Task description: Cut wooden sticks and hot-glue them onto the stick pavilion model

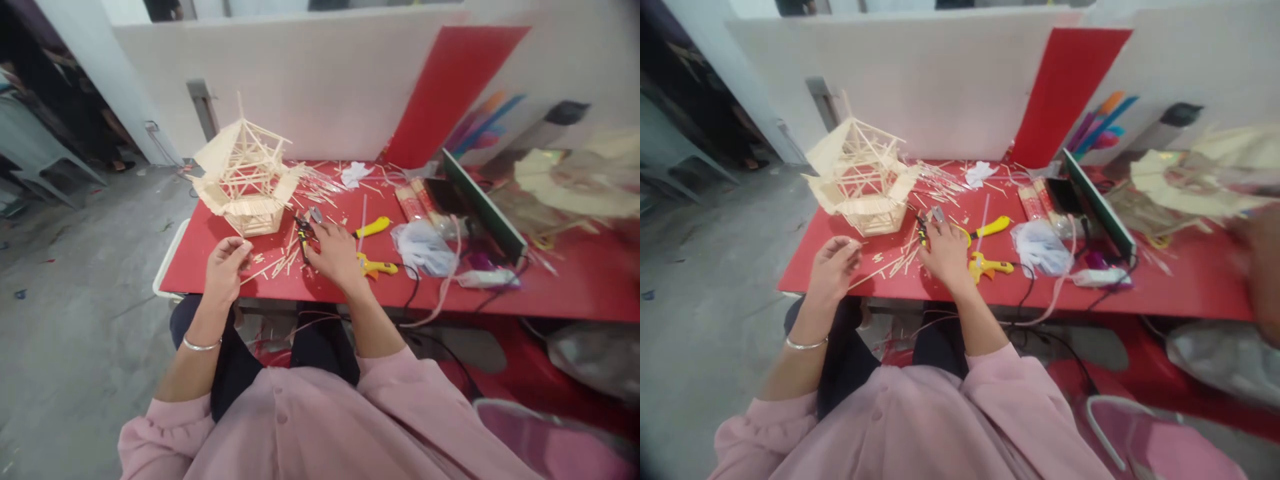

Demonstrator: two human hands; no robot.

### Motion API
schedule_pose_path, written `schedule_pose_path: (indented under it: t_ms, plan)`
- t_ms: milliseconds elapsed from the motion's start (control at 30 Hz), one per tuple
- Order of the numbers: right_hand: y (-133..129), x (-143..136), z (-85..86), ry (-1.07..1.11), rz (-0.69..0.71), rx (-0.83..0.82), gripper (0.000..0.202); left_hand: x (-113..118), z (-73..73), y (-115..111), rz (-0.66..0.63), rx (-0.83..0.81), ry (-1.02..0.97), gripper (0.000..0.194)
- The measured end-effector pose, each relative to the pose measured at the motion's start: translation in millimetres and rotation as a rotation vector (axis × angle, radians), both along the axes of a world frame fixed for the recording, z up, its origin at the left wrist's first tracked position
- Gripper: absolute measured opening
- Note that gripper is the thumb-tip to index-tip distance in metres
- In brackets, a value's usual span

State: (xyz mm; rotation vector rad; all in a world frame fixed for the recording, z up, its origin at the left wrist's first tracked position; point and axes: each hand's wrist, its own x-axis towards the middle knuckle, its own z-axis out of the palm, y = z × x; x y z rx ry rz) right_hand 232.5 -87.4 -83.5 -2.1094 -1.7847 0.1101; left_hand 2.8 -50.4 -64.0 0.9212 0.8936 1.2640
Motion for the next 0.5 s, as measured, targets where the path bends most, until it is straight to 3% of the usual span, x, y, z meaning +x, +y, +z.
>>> schedule_pose_path:
  t_ms: [100,200,300,500]
  plan:
    - [-35,35,0.3,0.117,-0.037,-0.060,0.044,9,-8.5,-2,-0.017,-0.053,-0.022,0.024]
    - [-58,79,-12.2,-0.043,-0.164,-0.264,0.045,17,-15.1,-1,-0.030,-0.085,-0.017,0.023]
    - [-63,107,-25.8,-0.169,-0.125,-0.432,0.043,26,-17.5,-2,-0.042,-0.109,-0.036,0.027]
    - [-58,138,-40.8,-0.194,-0.016,-0.443,0.029,26,-4.9,-2,-0.009,-0.113,-0.104,0.035]
